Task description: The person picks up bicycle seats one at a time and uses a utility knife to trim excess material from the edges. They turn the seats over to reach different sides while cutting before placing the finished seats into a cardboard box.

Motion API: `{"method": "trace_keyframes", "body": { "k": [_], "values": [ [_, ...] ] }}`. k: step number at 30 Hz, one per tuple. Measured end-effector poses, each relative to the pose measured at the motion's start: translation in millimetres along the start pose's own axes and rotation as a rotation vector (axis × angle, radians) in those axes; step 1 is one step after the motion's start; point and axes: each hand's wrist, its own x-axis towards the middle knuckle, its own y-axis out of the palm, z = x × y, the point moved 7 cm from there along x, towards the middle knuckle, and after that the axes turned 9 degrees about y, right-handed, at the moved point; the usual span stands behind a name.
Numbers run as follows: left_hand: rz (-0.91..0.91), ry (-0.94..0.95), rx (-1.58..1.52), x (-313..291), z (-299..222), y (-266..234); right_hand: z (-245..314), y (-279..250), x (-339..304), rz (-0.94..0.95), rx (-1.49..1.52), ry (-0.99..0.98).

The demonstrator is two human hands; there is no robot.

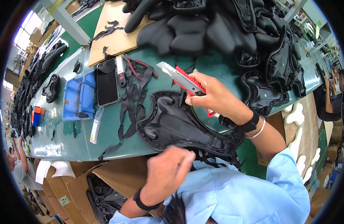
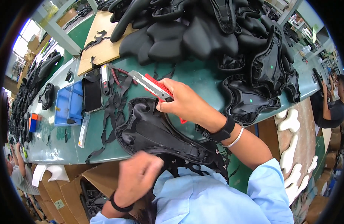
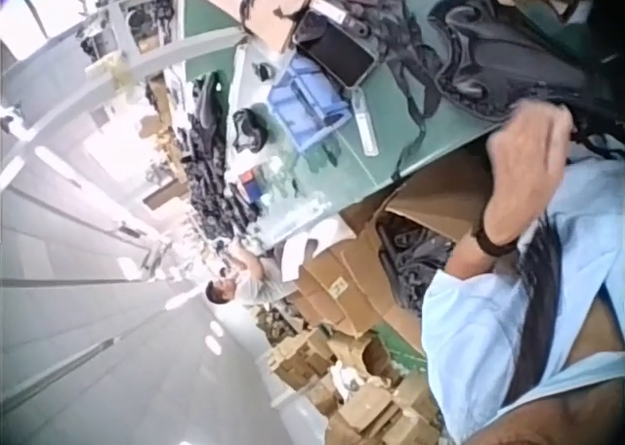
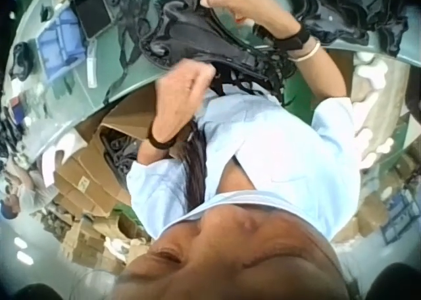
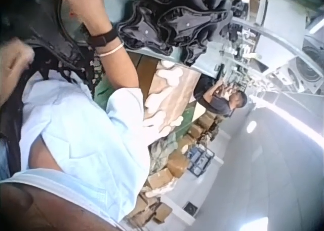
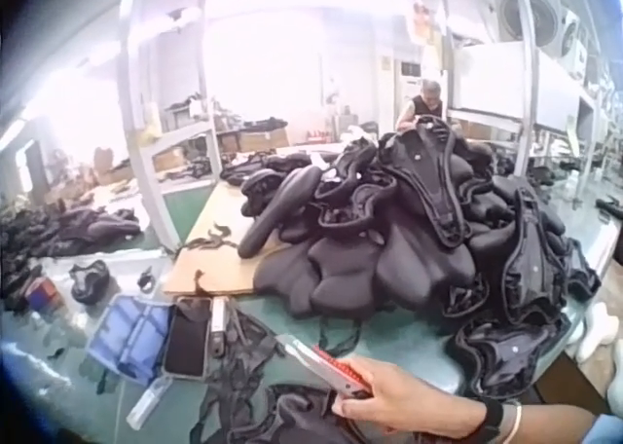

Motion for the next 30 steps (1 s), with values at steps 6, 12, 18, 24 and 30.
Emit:
{"method": "trace_keyframes", "body": {
  "k": [6,12,18,24,30],
  "values": [
    [-0.053,0.144,0.379,92,44,-12,15,11,0,0.058,0.109,-0.11],
    [-0.097,-0.026,0.031,98,78,-17,22,-26,-46,-0.243,-0.27,-0.205],
    [-0.147,-0.08,-0.121,100,85,-20,22,-10,-44,-0.143,-0.936,-0.184],
    [-0.154,-0.001,-0.096,100,77,-21,27,-23,-48,-0.219,-0.757,-0.16],
    [-0.217,-0.146,-0.323,96,87,-24,17,-2,-47,-0.143,-1.053,-0.243]
  ]
}}
